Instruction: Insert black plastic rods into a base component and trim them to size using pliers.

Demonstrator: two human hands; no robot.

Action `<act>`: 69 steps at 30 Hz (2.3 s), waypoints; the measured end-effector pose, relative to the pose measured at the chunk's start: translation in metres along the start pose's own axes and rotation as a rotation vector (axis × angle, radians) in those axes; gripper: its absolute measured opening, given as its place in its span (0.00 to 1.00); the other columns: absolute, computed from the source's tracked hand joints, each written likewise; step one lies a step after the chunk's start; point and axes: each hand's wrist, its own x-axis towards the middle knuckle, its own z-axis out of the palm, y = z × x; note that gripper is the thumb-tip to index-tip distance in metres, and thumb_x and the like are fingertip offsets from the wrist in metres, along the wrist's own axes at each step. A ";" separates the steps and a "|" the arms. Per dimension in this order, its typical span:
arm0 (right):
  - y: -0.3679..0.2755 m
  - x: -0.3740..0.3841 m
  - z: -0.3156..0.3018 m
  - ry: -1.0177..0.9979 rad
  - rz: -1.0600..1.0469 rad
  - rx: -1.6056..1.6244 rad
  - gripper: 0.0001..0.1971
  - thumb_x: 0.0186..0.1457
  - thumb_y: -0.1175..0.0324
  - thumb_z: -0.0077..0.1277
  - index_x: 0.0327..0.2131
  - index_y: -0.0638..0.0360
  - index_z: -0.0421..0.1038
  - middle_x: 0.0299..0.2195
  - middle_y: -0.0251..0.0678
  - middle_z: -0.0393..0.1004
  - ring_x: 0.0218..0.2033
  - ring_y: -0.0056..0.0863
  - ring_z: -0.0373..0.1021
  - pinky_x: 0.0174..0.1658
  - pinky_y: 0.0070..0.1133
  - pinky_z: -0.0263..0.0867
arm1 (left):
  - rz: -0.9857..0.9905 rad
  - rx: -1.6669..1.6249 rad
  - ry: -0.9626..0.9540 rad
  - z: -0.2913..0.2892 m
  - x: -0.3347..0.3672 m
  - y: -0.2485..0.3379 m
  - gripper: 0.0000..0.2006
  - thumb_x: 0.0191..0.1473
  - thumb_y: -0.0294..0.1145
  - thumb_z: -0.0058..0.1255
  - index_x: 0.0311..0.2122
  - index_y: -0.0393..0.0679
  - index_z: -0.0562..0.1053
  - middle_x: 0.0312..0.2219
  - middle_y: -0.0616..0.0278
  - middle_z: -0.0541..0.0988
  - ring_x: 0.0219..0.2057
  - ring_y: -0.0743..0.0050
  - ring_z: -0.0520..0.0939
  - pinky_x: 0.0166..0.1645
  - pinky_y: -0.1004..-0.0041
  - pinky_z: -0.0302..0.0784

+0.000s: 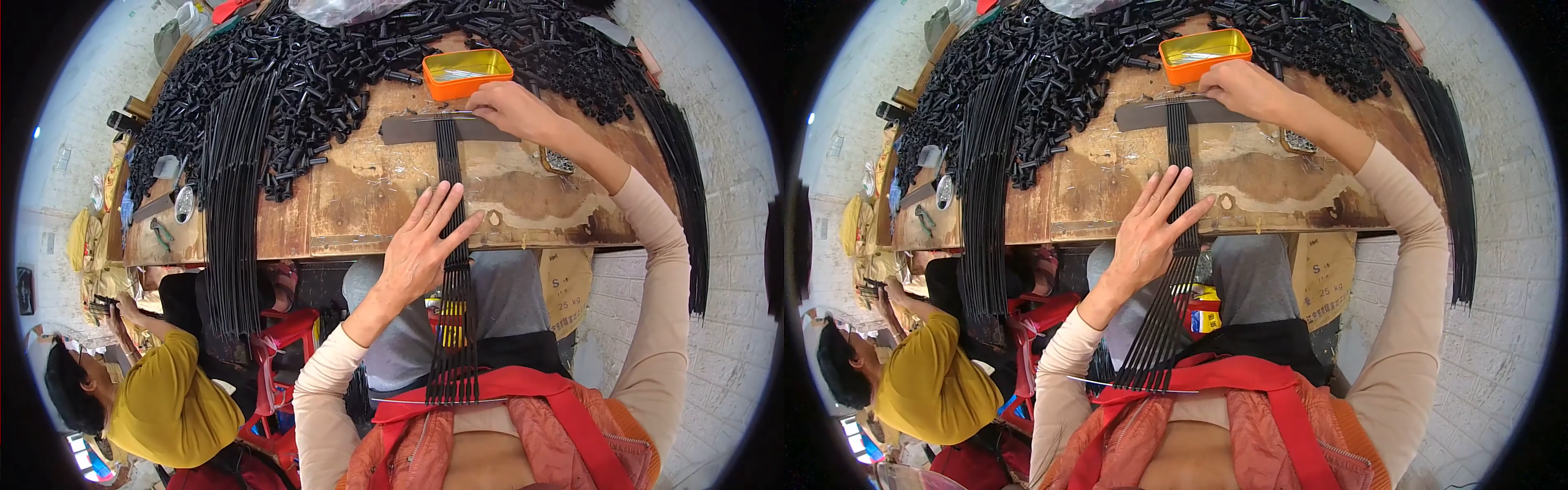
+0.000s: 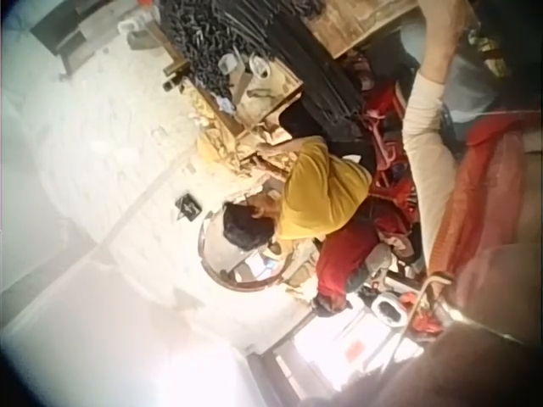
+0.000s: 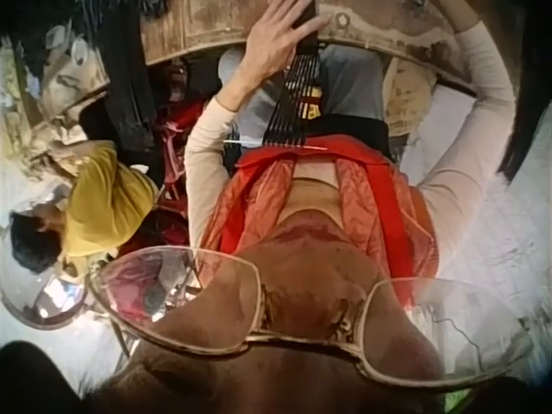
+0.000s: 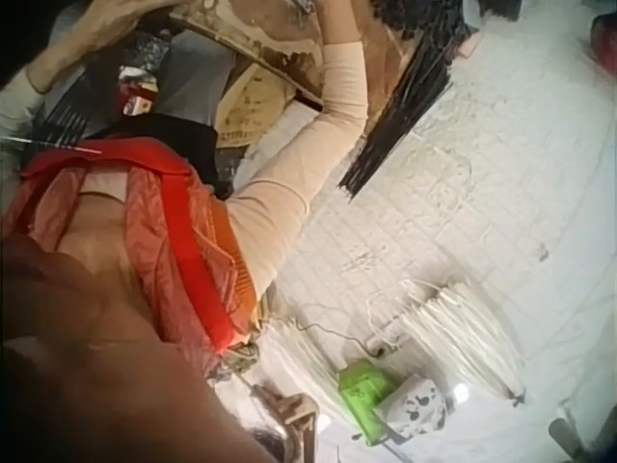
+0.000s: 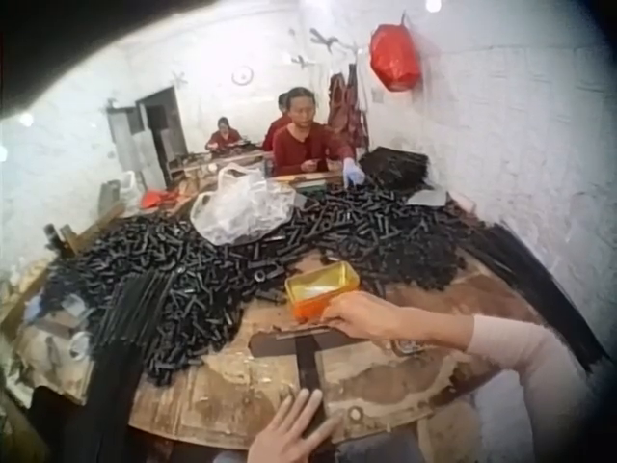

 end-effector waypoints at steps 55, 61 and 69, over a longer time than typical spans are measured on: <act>-0.239 -0.060 -0.147 0.500 0.041 0.151 0.23 0.62 0.48 0.43 0.35 0.63 0.66 0.17 0.38 0.69 0.16 0.32 0.66 0.21 0.26 0.63 | 0.347 -0.501 0.994 -0.120 0.011 0.153 0.24 0.43 0.17 0.50 0.50 0.35 0.67 0.45 0.46 0.70 0.48 0.42 0.70 0.54 0.57 0.64; -0.239 -0.107 -0.087 0.641 0.245 1.375 0.21 0.61 0.44 0.43 0.28 0.52 0.60 0.14 0.21 0.53 0.10 0.12 0.48 0.14 0.14 0.43 | -0.219 -0.765 0.128 -0.061 -0.013 0.136 0.33 0.50 0.25 0.56 0.61 0.43 0.58 0.56 0.51 0.68 0.58 0.52 0.67 0.62 0.65 0.60; -0.238 -0.160 0.080 0.624 0.407 1.363 0.21 0.66 0.50 0.37 0.29 0.58 0.62 0.15 0.22 0.56 0.14 0.09 0.53 0.17 0.13 0.48 | -0.373 -0.974 -0.149 0.068 -0.096 0.089 0.14 0.55 0.22 0.53 0.47 0.36 0.68 0.33 0.65 0.76 0.34 0.84 0.73 0.40 0.76 0.72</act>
